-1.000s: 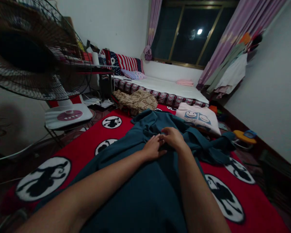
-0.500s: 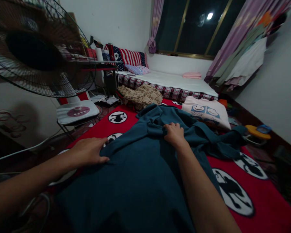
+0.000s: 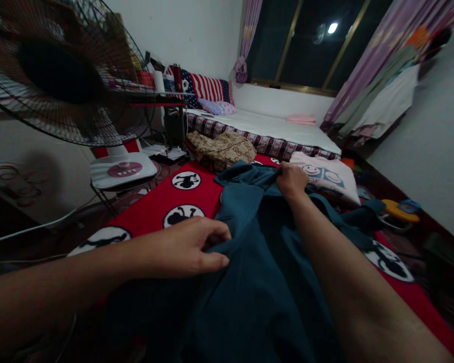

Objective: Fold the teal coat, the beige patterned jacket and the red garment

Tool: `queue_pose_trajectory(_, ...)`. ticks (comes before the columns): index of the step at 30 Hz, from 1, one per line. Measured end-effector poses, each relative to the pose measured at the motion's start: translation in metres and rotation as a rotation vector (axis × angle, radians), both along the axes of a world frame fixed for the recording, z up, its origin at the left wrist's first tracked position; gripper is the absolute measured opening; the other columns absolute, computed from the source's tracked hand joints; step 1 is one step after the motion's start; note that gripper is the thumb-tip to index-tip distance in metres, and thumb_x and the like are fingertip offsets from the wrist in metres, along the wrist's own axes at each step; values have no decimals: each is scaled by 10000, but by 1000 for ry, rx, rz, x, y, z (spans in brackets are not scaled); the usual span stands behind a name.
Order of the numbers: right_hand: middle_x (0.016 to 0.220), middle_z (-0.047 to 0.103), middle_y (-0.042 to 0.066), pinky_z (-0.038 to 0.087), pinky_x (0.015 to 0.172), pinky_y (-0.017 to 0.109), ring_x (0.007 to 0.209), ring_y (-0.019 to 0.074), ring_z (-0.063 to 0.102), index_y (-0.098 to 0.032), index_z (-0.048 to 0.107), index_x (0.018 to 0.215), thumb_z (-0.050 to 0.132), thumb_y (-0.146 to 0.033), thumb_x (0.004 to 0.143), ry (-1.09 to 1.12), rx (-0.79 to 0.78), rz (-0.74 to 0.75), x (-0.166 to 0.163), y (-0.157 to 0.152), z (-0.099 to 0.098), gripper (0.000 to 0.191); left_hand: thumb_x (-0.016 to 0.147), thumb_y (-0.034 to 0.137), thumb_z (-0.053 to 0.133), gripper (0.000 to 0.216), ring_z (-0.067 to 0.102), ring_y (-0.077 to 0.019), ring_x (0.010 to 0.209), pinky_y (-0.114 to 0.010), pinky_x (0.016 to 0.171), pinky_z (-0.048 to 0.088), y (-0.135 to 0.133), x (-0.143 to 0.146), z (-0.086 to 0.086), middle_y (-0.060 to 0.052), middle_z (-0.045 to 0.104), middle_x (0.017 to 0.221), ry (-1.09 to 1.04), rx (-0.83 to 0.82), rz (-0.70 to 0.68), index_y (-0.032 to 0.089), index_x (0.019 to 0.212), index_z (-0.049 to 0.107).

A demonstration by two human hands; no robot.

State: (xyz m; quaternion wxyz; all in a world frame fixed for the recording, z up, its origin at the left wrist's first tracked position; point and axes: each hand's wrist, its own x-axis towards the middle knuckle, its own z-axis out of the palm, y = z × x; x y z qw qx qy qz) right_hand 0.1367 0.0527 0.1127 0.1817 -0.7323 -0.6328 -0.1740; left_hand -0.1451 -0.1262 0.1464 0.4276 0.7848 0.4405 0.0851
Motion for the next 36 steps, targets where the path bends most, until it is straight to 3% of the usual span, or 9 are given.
queue_pose_trajectory(6,1089,663,109,424,768,324,1012,253,582,-234,693,1086,407,-144,874,-7,-198,-49,15,-6,-48,366,663,348,776,690,629,-135,691,-253,631,525,-5,69,-57,-53,652,1024,-107,-545,-359,209,1293,533)
queue_pose_trajectory(10,1194,614,126,390,810,344,1095,268,505,-200,630,1188,342,-186,921,0,-131,-31,15,-19,-86,393,635,329,810,761,670,-198,792,-308,672,567,19,92,-60,-38,645,943,-68,-874,-676,189,1328,526)
queue_pose_trajectory(13,1193,622,98,377,826,336,1090,260,500,-206,634,1163,373,-194,891,95,-59,24,20,-21,-94,377,826,350,628,442,681,-233,886,-365,780,565,50,102,-51,-56,674,967,-148,-505,-659,177,1232,608)
queue_pose_trajectory(16,1127,658,55,382,857,308,1059,226,533,-209,669,1029,360,-140,823,263,28,68,29,-19,-93,378,890,286,526,372,559,-257,1182,-403,1039,425,85,111,-65,-94,616,1248,-215,334,-113,194,1243,600)
queue_pose_trajectory(18,1036,677,58,389,866,289,1006,209,565,-199,671,920,328,-135,799,376,113,46,36,-19,-93,369,885,301,534,512,332,-279,1386,-446,1154,260,103,116,-87,-112,422,1472,-126,638,158,193,1381,469)
queue_pose_trajectory(23,845,674,68,411,780,272,837,207,606,-203,629,783,303,-198,815,507,257,41,41,-28,-95,327,901,511,466,662,155,-345,1448,-535,1170,139,114,124,-135,-193,244,1552,145,600,98,133,1440,392)
queue_pose_trajectory(28,815,694,60,405,789,284,819,206,619,-202,637,820,283,-296,909,511,351,116,22,-26,-76,377,902,531,443,635,154,-343,1449,-537,1167,131,108,129,-140,-181,227,1561,159,650,111,175,1428,421)
queue_pose_trajectory(32,1008,689,105,412,874,336,955,241,613,-164,646,999,479,-283,804,455,323,188,-1,14,-52,283,897,512,461,620,176,-333,1446,-526,1165,142,109,130,-143,-185,252,1551,145,687,141,183,1421,430)
queue_pose_trajectory(36,1089,670,151,423,914,372,1016,268,612,-129,619,1093,633,-345,723,732,125,193,-17,71,-43,429,890,516,474,621,200,-335,1439,-516,1164,155,110,129,-145,-196,273,1539,118,686,156,191,1417,435)
